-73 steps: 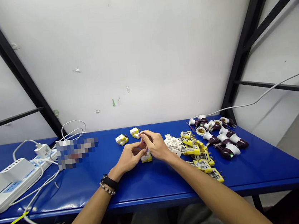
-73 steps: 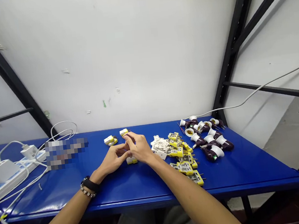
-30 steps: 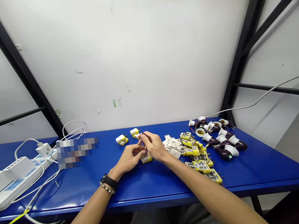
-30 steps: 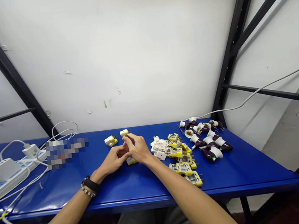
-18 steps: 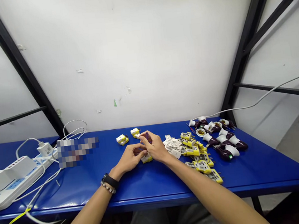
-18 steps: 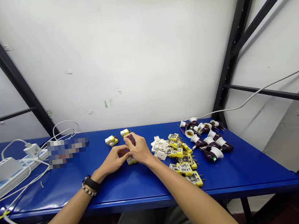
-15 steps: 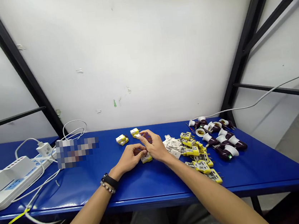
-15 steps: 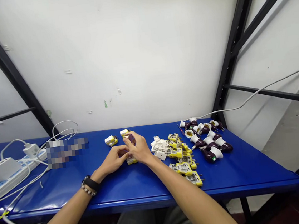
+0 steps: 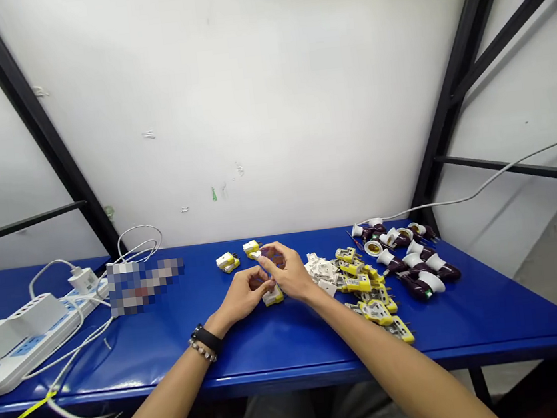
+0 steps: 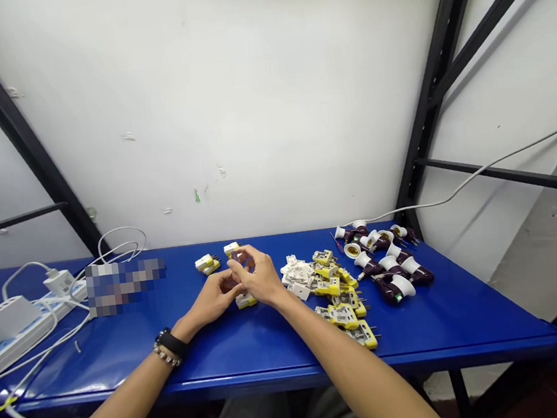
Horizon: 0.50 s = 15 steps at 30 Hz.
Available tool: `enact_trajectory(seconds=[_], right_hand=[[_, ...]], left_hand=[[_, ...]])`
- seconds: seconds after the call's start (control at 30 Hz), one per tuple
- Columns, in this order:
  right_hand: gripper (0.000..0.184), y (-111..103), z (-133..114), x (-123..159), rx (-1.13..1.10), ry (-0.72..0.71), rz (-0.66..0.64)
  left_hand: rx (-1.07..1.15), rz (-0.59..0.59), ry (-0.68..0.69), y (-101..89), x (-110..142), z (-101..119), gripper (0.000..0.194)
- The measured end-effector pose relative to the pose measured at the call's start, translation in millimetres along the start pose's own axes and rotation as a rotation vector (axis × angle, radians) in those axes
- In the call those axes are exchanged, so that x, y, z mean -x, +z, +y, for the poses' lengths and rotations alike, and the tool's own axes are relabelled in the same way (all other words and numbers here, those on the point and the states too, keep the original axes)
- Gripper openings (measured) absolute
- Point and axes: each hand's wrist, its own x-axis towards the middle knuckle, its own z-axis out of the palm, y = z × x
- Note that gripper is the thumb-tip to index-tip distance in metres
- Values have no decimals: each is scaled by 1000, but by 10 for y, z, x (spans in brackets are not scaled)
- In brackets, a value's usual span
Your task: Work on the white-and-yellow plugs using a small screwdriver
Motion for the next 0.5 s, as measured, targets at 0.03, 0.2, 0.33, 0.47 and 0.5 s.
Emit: enact_trajectory(seconds=[0.03, 0.2, 0.33, 0.47, 0.5], right_hand=[[24, 2, 4, -2, -1, 3, 2], [23, -6, -8, -9, 8, 14, 1], [23, -16, -18, -10, 11, 13, 1], [23, -18, -19, -11, 14, 8, -6], [23, -18, -20, -11, 13, 9, -12]], left_hand=[[-6, 15, -1, 4, -2, 1, 34], [33, -71, 15, -14, 3, 14, 33], [33, -44, -16, -9, -2, -26, 36], [20, -3, -6, 1, -4, -20, 34], [28, -23, 3, -3, -2, -7, 33]])
